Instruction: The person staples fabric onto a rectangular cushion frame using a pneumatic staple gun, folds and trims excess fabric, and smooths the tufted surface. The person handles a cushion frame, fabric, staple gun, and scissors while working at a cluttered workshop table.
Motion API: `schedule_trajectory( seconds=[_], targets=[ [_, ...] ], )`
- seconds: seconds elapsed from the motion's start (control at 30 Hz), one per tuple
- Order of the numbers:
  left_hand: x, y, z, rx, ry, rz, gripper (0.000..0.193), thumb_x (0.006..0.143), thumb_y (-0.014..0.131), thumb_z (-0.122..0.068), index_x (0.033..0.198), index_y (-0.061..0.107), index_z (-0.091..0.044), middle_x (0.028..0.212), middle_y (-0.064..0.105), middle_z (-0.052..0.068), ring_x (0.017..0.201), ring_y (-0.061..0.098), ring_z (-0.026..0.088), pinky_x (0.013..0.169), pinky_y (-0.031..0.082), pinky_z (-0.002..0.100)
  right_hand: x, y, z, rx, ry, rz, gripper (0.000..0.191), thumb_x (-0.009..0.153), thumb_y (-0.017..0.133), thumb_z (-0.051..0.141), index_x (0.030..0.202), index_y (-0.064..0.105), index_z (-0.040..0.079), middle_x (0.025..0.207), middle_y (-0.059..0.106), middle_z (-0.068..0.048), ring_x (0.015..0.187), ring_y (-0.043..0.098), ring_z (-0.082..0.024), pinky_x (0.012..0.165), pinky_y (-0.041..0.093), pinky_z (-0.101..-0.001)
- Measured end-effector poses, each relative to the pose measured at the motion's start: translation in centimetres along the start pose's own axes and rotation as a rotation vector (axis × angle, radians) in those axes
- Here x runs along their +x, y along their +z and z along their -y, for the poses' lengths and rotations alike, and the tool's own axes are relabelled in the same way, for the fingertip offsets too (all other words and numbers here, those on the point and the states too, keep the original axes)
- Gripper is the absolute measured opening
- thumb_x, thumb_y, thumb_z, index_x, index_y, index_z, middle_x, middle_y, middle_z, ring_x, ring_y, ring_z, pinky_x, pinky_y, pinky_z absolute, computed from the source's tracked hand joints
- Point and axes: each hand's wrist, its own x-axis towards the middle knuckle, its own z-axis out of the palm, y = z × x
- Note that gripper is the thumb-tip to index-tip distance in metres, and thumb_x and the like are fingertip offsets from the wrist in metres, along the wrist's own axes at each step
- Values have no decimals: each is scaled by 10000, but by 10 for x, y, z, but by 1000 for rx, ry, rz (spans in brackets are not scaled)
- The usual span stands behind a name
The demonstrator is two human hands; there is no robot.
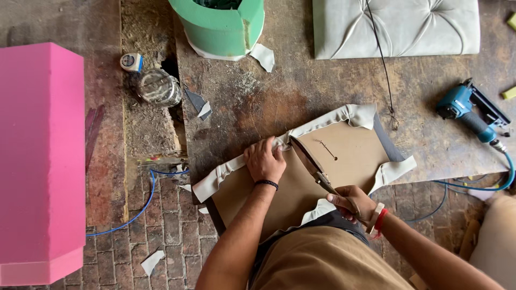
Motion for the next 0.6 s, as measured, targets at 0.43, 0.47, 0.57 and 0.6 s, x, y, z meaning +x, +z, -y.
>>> schedule_trajectory(
  seconds=[0.43, 0.47, 0.57, 0.6],
  targets=[
    [-5, 7, -5, 4, -8, 40, 300, 878, 734, -287, 1160, 686, -195, 1144, 721, 0, 1139, 604, 246, 1079, 354, 471, 20, -51, 1, -892, -767, -478, 430, 895, 683, 514, 759, 673, 107, 617, 691, -80, 496, 676, -269, 485, 548, -415],
    [-7, 7, -5, 7, -7, 46, 304, 877, 730, -283, 1164, 686, -193, 1146, 721, 2, 1139, 601, 247, 1081, 349, 471, 14, -54, 5, -945, -718, -501, 432, 906, 667, 532, 811, 671, 110, 652, 698, -78, 512, 679, -271, 486, 545, -418],
    [-10, 11, -2, 8, -1, 32, 303, 879, 715, -259, 1172, 684, -189, 1152, 717, 13, 1144, 592, 255, 1091, 334, 477, -3, -52, 24, -1049, -568, -555, 449, 929, 618, 562, 961, 661, 117, 779, 716, -86, 589, 697, -277, 495, 556, -418],
    [-11, 13, 0, 5, 5, 15, 295, 883, 708, -242, 1171, 683, -188, 1155, 715, 21, 1148, 588, 260, 1097, 331, 482, -9, -47, 30, -1043, -512, -558, 451, 930, 599, 559, 1007, 653, 117, 836, 720, -99, 634, 710, -278, 502, 573, -412]
  ],
)
